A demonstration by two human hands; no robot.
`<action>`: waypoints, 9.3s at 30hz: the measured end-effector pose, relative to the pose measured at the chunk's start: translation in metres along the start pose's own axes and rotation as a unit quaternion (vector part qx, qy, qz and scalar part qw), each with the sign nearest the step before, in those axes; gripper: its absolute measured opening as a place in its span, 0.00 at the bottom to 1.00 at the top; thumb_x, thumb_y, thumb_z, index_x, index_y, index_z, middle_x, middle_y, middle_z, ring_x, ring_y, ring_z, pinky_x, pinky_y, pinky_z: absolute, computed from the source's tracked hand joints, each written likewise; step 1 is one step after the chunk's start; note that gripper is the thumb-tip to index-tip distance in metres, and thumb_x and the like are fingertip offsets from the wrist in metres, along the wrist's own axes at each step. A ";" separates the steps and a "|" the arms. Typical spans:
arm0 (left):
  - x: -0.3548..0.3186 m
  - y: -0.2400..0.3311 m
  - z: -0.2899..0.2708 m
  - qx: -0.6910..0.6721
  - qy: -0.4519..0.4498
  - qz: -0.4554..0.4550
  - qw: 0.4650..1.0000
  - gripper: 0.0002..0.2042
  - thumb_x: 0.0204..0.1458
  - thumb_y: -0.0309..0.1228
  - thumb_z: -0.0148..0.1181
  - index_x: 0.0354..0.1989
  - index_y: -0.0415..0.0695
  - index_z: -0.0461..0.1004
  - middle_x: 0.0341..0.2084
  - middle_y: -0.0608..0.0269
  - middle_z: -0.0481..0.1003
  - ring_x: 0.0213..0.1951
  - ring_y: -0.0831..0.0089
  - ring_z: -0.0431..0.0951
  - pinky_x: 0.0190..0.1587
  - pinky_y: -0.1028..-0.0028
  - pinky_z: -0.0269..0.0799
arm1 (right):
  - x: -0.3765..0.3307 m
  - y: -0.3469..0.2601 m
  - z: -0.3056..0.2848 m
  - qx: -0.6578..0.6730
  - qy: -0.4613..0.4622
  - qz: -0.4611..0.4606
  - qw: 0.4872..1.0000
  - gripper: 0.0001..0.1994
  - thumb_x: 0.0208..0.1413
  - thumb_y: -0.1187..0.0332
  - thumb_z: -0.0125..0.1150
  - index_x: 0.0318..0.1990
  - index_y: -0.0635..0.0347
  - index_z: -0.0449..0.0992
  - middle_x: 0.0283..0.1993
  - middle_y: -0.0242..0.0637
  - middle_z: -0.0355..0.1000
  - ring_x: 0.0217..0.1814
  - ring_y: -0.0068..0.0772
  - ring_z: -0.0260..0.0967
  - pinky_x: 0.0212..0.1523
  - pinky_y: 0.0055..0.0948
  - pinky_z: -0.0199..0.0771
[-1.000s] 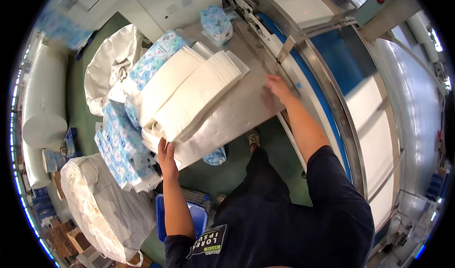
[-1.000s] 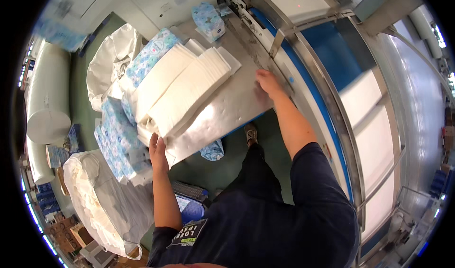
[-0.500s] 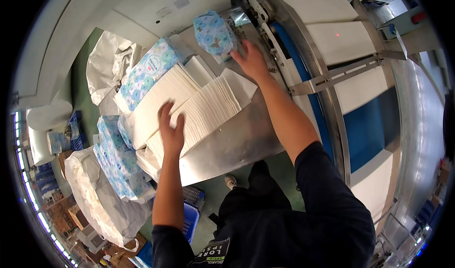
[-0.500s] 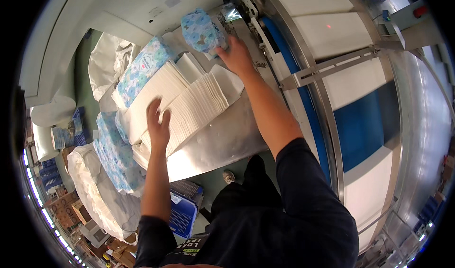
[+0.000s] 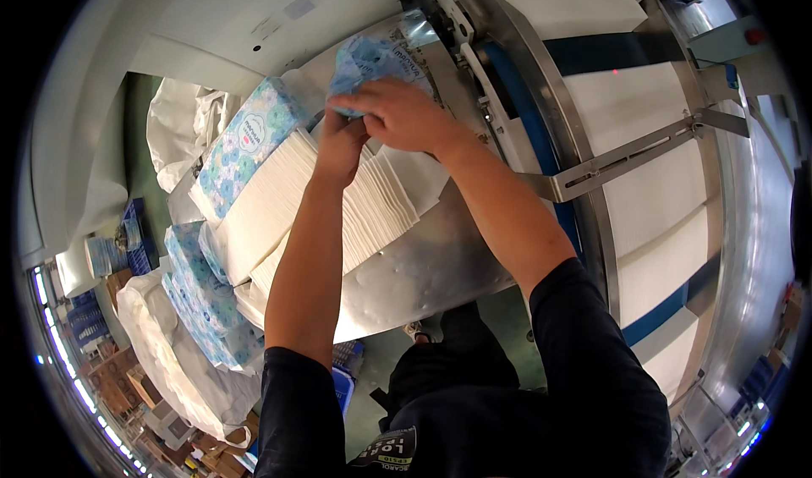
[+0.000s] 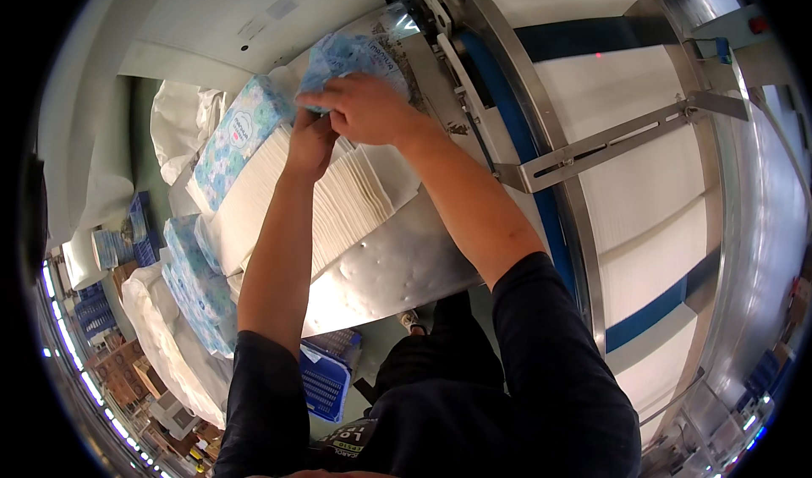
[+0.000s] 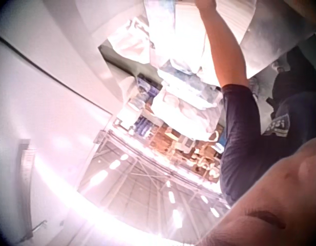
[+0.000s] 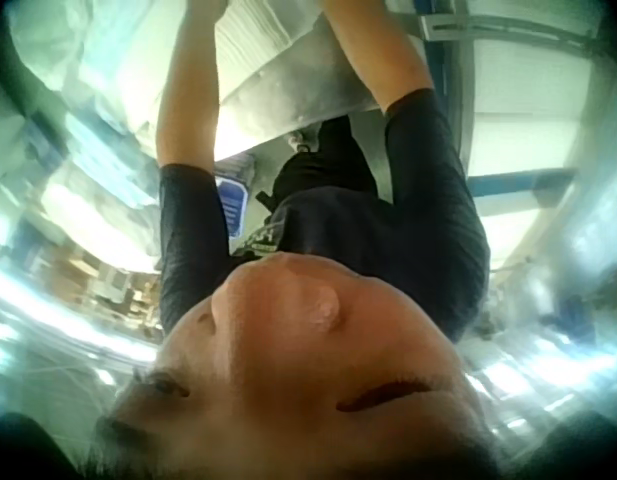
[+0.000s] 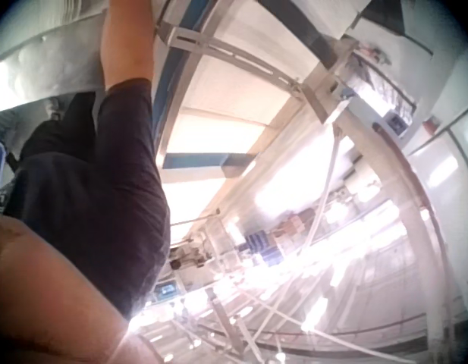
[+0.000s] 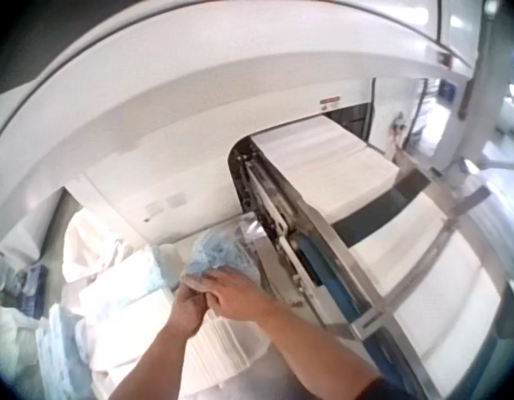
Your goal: The person operates a control panel on a production line and then picks up stacks of white tissues and places them onto a moving blue conveyor belt for packaging.
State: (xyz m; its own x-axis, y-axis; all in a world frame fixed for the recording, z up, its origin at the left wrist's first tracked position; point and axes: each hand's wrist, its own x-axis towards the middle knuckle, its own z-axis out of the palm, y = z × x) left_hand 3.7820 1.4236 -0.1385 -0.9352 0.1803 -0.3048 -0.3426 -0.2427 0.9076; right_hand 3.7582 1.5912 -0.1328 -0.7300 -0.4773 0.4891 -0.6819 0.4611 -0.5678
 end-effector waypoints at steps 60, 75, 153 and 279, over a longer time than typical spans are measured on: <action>-0.370 -0.070 -0.278 0.329 0.440 -0.029 0.835 0.26 0.57 0.30 0.62 0.64 0.40 0.65 0.57 0.55 0.69 0.53 0.65 0.71 0.56 0.68 0.68 | -0.120 -0.025 0.073 0.322 -0.045 0.554 0.766 0.20 0.58 0.58 0.68 0.51 0.65 0.79 0.45 0.37 0.79 0.46 0.30 0.74 0.48 0.30 0.72; -0.304 -0.051 -0.263 0.127 0.233 -0.199 0.943 0.36 0.58 0.39 0.65 0.69 0.33 0.56 0.61 0.47 0.69 0.60 0.60 0.70 0.63 0.65 0.63 | -0.118 -0.075 0.135 -0.007 -0.146 0.375 0.915 0.40 0.64 0.46 0.56 0.71 0.68 0.53 0.66 0.62 0.65 0.68 0.60 0.64 0.69 0.45 0.61; -0.398 -0.204 -0.301 0.565 0.001 -0.071 0.822 0.28 0.62 0.46 0.56 0.66 0.41 0.67 0.66 0.49 0.66 0.68 0.47 0.62 0.71 0.53 0.53 | -0.275 -0.034 0.018 0.377 0.199 0.320 0.846 0.16 0.54 0.75 0.67 0.51 0.57 0.77 0.60 0.36 0.75 0.71 0.38 0.62 0.68 0.36 0.64; -0.384 -0.101 -0.138 -0.245 -0.277 -0.071 0.927 0.52 0.43 0.57 0.73 0.72 0.40 0.55 0.65 0.58 0.66 0.66 0.65 0.66 0.66 0.62 0.62 | -0.052 -0.504 -0.209 0.058 -0.065 -0.344 0.935 0.26 0.67 0.39 0.47 0.41 0.51 0.81 0.46 0.35 0.75 0.58 0.45 0.65 0.65 0.62 0.62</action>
State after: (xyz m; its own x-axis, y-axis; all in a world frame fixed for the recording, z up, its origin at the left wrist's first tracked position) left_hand 4.1635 1.2476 -0.1523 -0.7348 0.6718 -0.0934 -0.5849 -0.5580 0.5886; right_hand 4.1306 1.5399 0.2659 -0.1041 -0.7210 0.6850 -0.9730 -0.0689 -0.2204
